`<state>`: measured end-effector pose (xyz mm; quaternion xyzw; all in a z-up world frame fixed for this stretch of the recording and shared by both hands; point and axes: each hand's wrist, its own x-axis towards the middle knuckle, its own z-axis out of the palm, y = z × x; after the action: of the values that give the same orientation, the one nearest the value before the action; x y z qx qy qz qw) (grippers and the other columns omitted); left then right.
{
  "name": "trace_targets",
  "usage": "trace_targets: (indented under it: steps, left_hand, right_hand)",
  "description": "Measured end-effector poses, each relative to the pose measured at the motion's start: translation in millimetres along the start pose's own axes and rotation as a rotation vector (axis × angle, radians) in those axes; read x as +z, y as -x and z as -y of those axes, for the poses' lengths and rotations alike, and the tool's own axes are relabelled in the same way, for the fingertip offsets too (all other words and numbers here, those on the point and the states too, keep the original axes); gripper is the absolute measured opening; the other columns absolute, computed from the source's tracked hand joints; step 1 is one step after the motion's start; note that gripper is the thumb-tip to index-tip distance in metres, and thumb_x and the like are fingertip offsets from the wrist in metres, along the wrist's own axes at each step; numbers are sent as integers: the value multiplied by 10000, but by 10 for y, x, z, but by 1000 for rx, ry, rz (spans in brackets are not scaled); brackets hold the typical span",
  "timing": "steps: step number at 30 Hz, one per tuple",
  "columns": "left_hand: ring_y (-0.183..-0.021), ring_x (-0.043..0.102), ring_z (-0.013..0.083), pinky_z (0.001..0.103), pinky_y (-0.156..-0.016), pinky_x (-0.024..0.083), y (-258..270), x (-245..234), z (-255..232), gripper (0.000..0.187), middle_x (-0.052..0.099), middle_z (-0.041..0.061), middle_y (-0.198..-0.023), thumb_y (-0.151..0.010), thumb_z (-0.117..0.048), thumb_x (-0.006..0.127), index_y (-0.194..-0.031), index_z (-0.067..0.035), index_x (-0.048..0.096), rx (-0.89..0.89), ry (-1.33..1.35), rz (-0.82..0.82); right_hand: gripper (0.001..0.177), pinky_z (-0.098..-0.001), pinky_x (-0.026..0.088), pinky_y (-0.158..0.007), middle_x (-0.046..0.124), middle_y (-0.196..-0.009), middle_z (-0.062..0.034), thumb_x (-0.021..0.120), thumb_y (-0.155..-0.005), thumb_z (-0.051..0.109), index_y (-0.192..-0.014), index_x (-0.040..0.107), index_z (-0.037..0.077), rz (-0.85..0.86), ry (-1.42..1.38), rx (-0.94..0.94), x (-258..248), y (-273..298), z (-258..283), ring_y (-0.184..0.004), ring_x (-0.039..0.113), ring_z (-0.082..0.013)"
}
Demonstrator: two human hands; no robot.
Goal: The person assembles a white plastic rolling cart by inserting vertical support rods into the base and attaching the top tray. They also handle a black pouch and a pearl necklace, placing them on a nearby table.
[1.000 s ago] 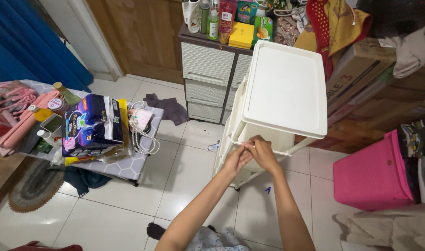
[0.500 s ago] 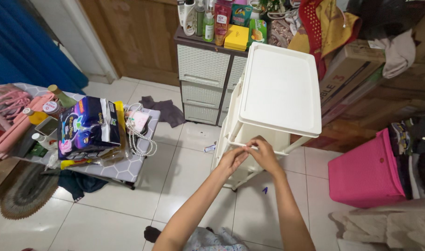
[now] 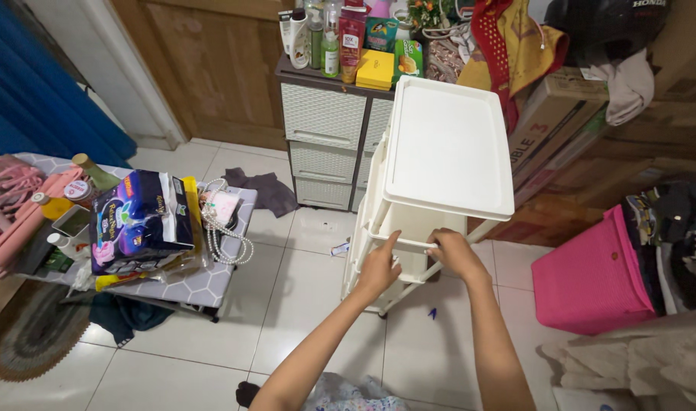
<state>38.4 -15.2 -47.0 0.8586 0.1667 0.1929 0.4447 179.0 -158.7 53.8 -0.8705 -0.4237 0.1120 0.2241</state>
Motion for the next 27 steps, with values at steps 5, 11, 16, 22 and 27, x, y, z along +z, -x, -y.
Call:
trace_targets:
  steps: [5, 11, 16, 22, 27]
  left_hand:
    - [-835, 698, 404, 521, -710, 558, -103, 170, 339, 978, 684, 204, -950, -797, 81, 625, -1625, -272, 245, 23, -380, 133]
    - [-871, 713, 388, 490, -730, 577, -296, 420, 598, 1005, 682, 222, -986, -815, 53, 648, -1627, -243, 134, -21, -523, 241]
    - [-931, 719, 374, 474, -752, 589, -377, 476, 609, 1019, 689, 219, -1036, -830, 59, 649, -1634, -241, 100, -102, -534, 310]
    - [-943, 720, 361, 463, -757, 593, -402, 520, 632, 1041, 690, 209, -1038, -844, 55, 651, -1637, -282, 66, -121, -547, 291]
    - [-950, 723, 352, 452, -769, 596, -418, 523, 650, 1051, 692, 206, -1037, -849, 49, 652, -1646, -275, 48, -147, -563, 334]
  right_hand:
    - [261, -429, 522, -818, 703, -969, -181, 806, -778, 128, -963, 670, 2, 20, 36, 80, -35, -25, 46, -905, 681, -358]
    - [268, -447, 510, -835, 663, -1011, -217, 772, -812, 111, -965, 593, -17, -11, 98, 11, 145, -74, -81, -949, 656, -398]
    - [265, -456, 503, -843, 632, -1032, -256, 740, -843, 116, -968, 568, -43, 9, 43, 16, 241, -104, -233, -959, 650, -414]
    - [343, -496, 515, -824, 581, -1093, -295, 720, -905, 175, -1020, 519, -78, -12, 95, -26, 345, -124, -271, -955, 639, -467]
    - [326, -502, 538, -803, 612, -1027, -281, 738, -884, 172, -980, 541, -69, -99, 92, 18, 437, -91, -224, -962, 656, -470]
